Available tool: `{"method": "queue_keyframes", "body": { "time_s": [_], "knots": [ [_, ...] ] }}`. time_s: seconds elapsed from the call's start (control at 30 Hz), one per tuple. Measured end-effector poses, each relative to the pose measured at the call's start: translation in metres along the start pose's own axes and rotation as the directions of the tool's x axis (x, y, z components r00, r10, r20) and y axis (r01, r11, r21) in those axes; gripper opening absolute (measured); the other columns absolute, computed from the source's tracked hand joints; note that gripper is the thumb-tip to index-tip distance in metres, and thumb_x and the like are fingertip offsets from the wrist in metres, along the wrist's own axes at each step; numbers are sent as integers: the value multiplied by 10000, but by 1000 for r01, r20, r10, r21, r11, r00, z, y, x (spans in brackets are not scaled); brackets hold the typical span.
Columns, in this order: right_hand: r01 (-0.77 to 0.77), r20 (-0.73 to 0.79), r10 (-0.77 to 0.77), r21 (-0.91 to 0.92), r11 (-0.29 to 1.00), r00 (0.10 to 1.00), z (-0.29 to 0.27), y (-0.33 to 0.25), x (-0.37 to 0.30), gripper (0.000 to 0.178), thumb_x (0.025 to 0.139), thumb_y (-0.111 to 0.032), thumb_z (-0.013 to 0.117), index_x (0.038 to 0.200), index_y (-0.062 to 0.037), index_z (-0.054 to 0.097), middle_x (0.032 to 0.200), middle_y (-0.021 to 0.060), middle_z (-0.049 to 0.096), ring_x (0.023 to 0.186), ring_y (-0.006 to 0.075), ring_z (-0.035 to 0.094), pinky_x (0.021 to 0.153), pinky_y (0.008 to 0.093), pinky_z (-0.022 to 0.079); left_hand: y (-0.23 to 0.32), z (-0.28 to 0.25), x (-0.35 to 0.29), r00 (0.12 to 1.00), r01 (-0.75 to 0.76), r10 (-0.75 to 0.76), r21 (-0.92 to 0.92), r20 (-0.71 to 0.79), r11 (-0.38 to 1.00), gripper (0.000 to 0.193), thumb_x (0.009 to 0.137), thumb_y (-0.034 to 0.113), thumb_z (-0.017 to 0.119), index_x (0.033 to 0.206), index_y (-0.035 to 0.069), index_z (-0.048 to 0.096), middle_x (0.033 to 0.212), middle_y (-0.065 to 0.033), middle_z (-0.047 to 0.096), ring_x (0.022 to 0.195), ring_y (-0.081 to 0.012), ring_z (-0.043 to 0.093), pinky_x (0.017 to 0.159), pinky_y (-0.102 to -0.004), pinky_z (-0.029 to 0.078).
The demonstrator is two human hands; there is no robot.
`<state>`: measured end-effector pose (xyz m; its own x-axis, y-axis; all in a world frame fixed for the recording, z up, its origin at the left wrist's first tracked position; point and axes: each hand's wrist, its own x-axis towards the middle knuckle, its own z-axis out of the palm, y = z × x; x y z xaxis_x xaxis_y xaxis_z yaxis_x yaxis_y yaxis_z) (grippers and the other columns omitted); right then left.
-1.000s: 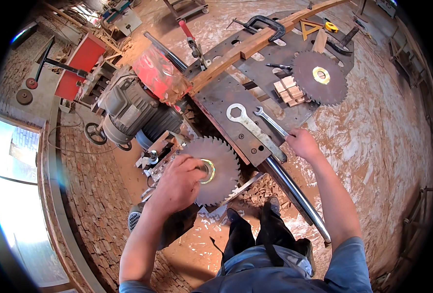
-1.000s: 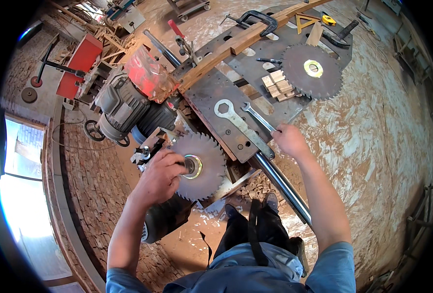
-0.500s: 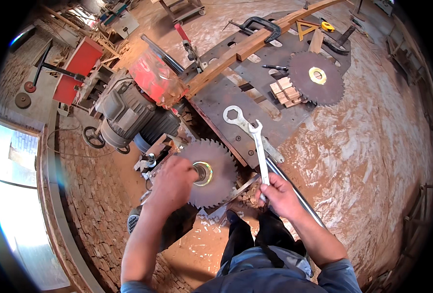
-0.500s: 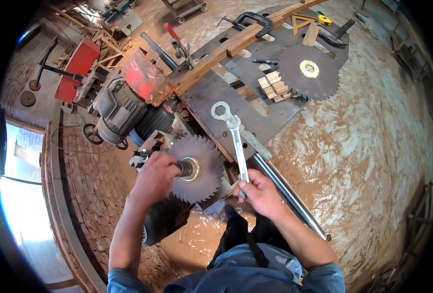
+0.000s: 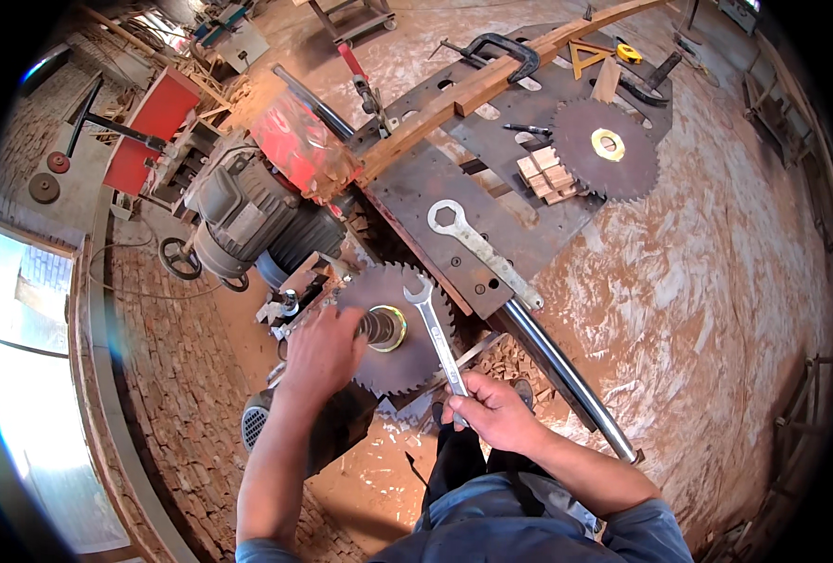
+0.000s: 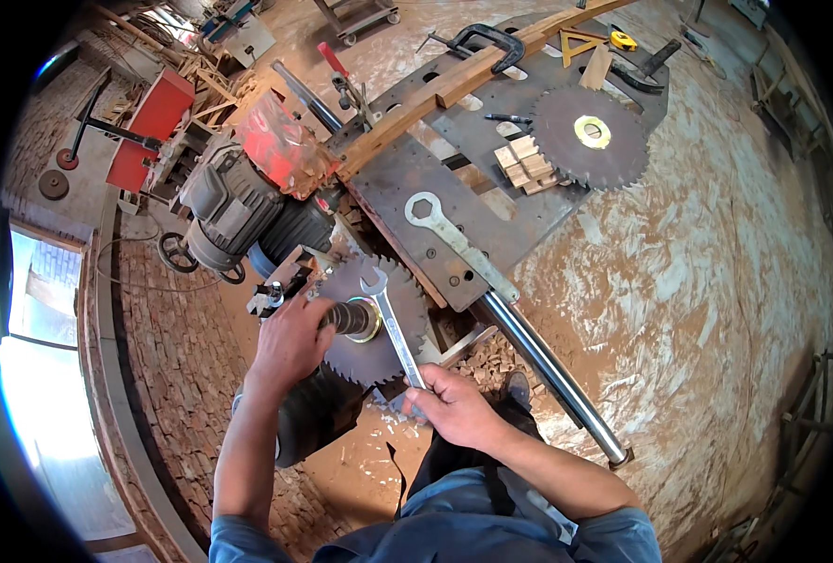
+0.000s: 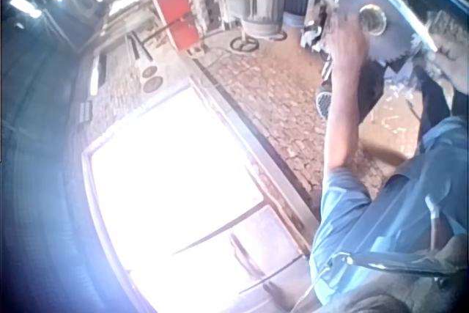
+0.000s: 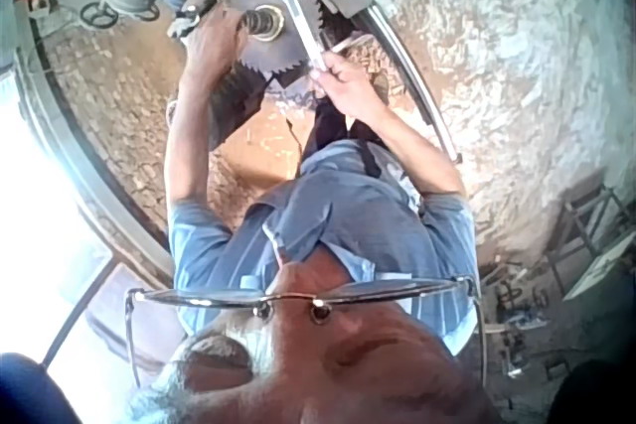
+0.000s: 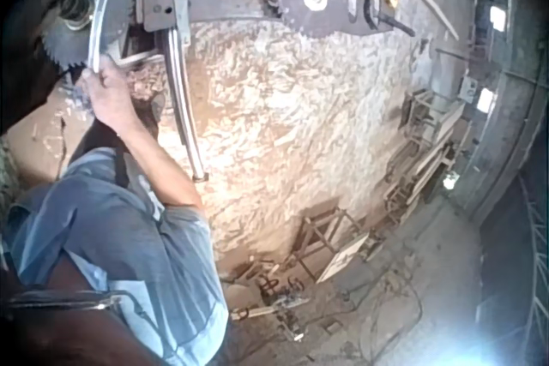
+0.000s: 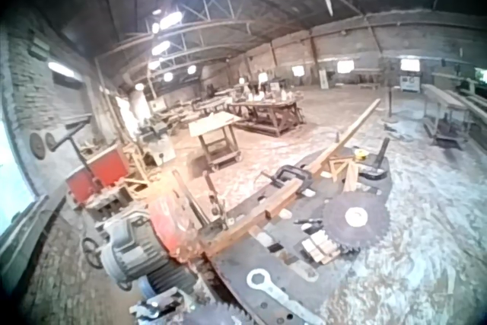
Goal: The person removes a saw blade from a woodworking machine using wrenches, sets it aside, and then uses a tape measure and calipers to measure a piece of wood before adjusting the machine with a hammer and lever.
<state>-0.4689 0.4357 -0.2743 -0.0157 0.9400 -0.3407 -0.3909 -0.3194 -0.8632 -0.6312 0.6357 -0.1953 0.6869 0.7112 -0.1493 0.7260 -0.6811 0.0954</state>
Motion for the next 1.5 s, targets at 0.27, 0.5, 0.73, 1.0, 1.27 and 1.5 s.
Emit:
{"method": "queue_keyframes", "body": {
  "time_s": [0.27,0.5,0.73,1.0,1.27,1.5],
  "knots": [
    [111,-185,-137,-143,983,973,-19,3,10,147,982,-174,567,973,-31,599,789,8,645,714,71,565,641,246,467,11,-9,4,987,89,-89,3,137,996,297,761,94,666,1057,117,667,1177,-136,593,1155,-349,525,878,-467,484],
    [-182,-514,-15,-329,927,858,-96,-30,32,217,984,-181,562,838,-32,622,783,28,637,726,80,588,641,269,476,3,2,-3,981,185,-184,-7,57,983,370,783,175,709,1121,71,601,1151,-174,611,1119,-371,553,897,-467,481],
    [-76,-467,-600,-825,560,649,-167,36,70,224,943,-194,570,985,-11,692,831,231,668,802,371,647,789,429,508,-9,6,-4,983,-83,78,-22,-168,996,355,850,346,676,998,35,591,954,-213,659,901,-392,655,767,-500,511],
    [-208,-558,3,-306,929,830,-160,36,94,259,974,-175,547,836,17,654,694,88,641,597,180,596,604,334,502,-5,6,2,989,147,-147,17,24,989,324,872,353,633,945,40,590,782,-182,678,767,-384,679,685,-496,518],
    [-58,-292,13,-147,987,956,-39,17,-15,293,1026,-230,472,1003,-3,657,803,60,675,770,139,626,732,307,506,60,26,-72,938,328,-245,-857,246,397,335,969,233,611,1212,2,592,957,-12,645,887,-86,554,806,-269,480],
    [129,-166,-202,-371,920,965,37,30,-38,235,993,-145,541,1154,-12,649,825,49,659,717,138,621,673,295,517,79,85,-109,960,27,-252,-937,121,-349,91,1003,81,496,1061,33,547,804,-79,631,602,-153,600,566,-288,525]
  ]
}}
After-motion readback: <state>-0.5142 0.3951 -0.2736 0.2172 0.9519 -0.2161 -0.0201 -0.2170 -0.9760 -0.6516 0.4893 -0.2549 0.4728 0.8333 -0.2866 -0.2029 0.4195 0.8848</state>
